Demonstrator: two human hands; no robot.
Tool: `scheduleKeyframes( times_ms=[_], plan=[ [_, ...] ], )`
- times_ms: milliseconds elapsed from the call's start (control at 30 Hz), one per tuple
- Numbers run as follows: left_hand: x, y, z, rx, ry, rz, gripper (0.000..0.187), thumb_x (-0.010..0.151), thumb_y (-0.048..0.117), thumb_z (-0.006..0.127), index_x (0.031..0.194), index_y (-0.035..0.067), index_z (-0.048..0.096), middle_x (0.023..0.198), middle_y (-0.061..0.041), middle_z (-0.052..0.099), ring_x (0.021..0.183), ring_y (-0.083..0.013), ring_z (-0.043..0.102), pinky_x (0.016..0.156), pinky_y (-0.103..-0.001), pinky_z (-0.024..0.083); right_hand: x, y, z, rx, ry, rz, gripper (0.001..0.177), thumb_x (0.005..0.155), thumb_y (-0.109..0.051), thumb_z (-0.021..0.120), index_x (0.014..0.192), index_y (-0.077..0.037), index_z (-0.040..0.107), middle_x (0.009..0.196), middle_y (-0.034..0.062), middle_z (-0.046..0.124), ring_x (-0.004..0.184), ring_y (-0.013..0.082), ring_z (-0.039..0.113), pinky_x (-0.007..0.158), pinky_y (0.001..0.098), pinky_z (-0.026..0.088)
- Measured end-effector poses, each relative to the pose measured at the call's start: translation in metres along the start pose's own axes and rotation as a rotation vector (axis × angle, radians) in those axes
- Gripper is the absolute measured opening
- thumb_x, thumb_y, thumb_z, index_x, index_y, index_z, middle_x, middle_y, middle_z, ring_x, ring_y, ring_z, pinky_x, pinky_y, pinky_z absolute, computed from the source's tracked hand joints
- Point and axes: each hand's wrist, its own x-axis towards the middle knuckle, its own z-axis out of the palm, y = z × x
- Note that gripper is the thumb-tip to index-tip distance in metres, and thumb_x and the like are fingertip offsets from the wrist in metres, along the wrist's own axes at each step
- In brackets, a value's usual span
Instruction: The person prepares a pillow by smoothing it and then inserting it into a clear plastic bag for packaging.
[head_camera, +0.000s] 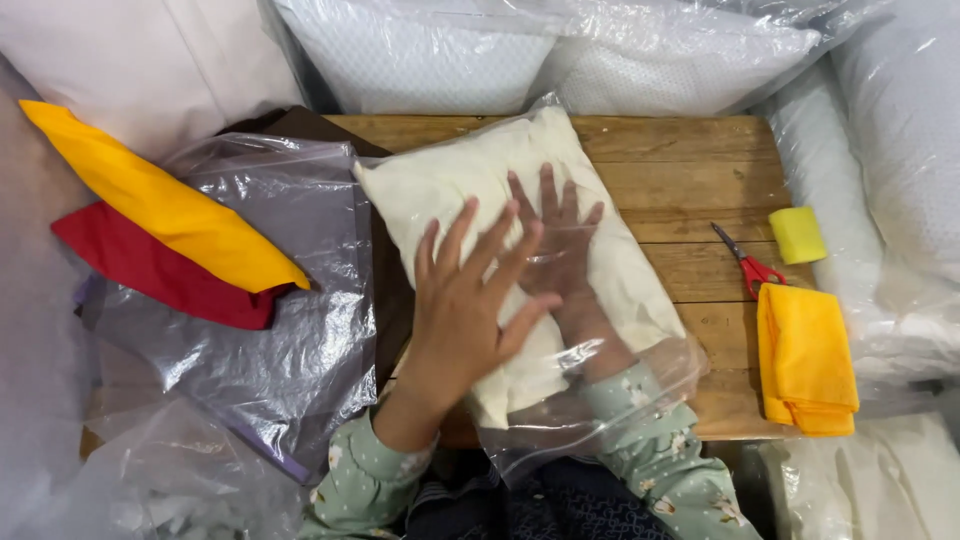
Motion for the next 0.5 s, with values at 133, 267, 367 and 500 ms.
scheduleKeyframes(
  times_ms=[133, 267, 367, 500],
  plan=[
    [0.018, -0.068, 0.053, -0.063, -0.185, -0.211, 0.064, 0.102, 0.058, 0.048, 0.151, 0.017, 0.054, 0.157, -0.021, 0.045, 0.148, -0.0536, 0.027, 0.114, -0.076, 0.012, 0.000, -0.007, -0.049, -0.003, -0.353, 0.029, 0.088, 0.085, -0.063, 0.041, 0.165, -0.037, 0.015, 0.172, 0.0123, 0.016, 0.155, 0.0409, 0.023, 0.116, 0.0739, 0.013],
    [-0.010, -0.090, 0.079, -0.084, -0.240, -0.252, 0.064, 0.105, 0.049, 0.049, 0.162, 0.022, 0.036, 0.171, -0.015, 0.021, 0.154, -0.0502, 0.010, 0.116, -0.074, 0.000, -0.080, 0.003, -0.042, 0.034, 0.101, -0.236, 0.071, 0.094, -0.050, 0.050, 0.161, -0.030, 0.037, 0.168, 0.0148, 0.030, 0.155, 0.0444, 0.022, 0.121, 0.0689, 0.012],
    [-0.016, -0.087, 0.073, -0.111, -0.235, -0.247, 0.065, 0.105, 0.051, 0.048, 0.162, 0.021, 0.035, 0.172, -0.014, 0.019, 0.155, -0.0481, 0.007, 0.117, -0.071, -0.005, -0.115, 0.011, -0.046, 0.058, 0.042, -0.239, 0.064, 0.097, -0.059, 0.041, 0.157, -0.035, 0.043, 0.170, 0.0099, 0.027, 0.156, 0.0417, 0.018, 0.123, 0.0655, 0.011],
    [-0.001, -0.064, 0.050, -0.051, -0.262, -0.278, 0.059, 0.101, 0.043, 0.051, 0.155, 0.020, 0.046, 0.167, -0.013, 0.029, 0.153, -0.0477, 0.015, 0.116, -0.072, 0.004, -0.124, 0.025, -0.054, 0.023, 0.210, -0.181, 0.069, 0.095, -0.065, 0.045, 0.153, -0.030, 0.049, 0.161, 0.0134, 0.043, 0.151, 0.0432, 0.033, 0.124, 0.0568, 0.023]
  ],
)
